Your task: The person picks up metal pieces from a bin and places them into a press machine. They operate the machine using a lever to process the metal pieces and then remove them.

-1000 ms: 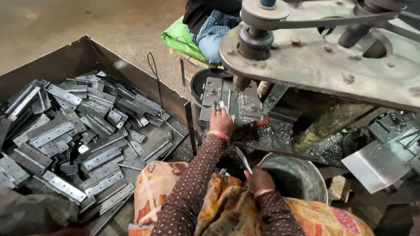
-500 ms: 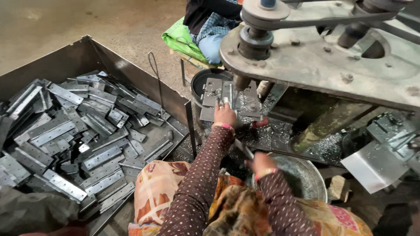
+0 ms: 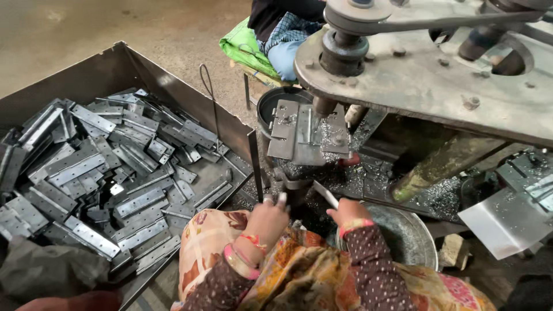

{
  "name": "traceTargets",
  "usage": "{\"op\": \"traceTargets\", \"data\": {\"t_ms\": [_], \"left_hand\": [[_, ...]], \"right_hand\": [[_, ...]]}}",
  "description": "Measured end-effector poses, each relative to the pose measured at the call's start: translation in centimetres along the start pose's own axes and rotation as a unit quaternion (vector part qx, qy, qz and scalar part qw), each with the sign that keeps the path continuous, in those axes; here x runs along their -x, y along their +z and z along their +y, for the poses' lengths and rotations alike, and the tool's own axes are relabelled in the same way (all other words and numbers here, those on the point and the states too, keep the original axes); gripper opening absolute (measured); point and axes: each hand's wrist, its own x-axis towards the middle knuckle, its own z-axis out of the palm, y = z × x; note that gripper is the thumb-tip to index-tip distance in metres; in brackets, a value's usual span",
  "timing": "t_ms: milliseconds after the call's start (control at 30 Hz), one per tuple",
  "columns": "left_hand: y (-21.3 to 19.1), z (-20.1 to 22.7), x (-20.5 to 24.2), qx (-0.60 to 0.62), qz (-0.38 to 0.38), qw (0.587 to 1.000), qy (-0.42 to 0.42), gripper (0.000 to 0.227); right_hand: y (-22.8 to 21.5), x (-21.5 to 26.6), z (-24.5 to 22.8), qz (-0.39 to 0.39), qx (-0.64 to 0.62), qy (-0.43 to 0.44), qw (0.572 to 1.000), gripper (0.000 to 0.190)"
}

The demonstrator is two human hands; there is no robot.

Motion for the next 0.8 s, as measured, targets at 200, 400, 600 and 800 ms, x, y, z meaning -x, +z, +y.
{"op": "traceTargets", "data": {"t_ms": [200,400,600,800], "left_hand": [[-3.6,0.9,1.4,0.294,0.157,0.942,-0.023,0.035],[-2.4,-0.4,-5.5,0.117,0.297,0.948,0.003,0.05],[0.7,-2.9,-18.8,0.054,0.188,0.975,-0.107,0.032],[3.4,-5.1,-22.7,0.018,0.162,0.979,-0.124,0.029]], "right_hand": [[-2.6,2.7,-2.1,0.048,0.048,-0.008,0.998,0.047],[-1.7,1.3,-0.9,0.016,0.028,-0.021,0.999,0.049],[-1.6,1.0,-1.2,0.058,0.042,-0.019,0.997,0.05],[-1.3,1.4,-1.3,0.039,0.044,-0.005,0.998,0.046]]}}
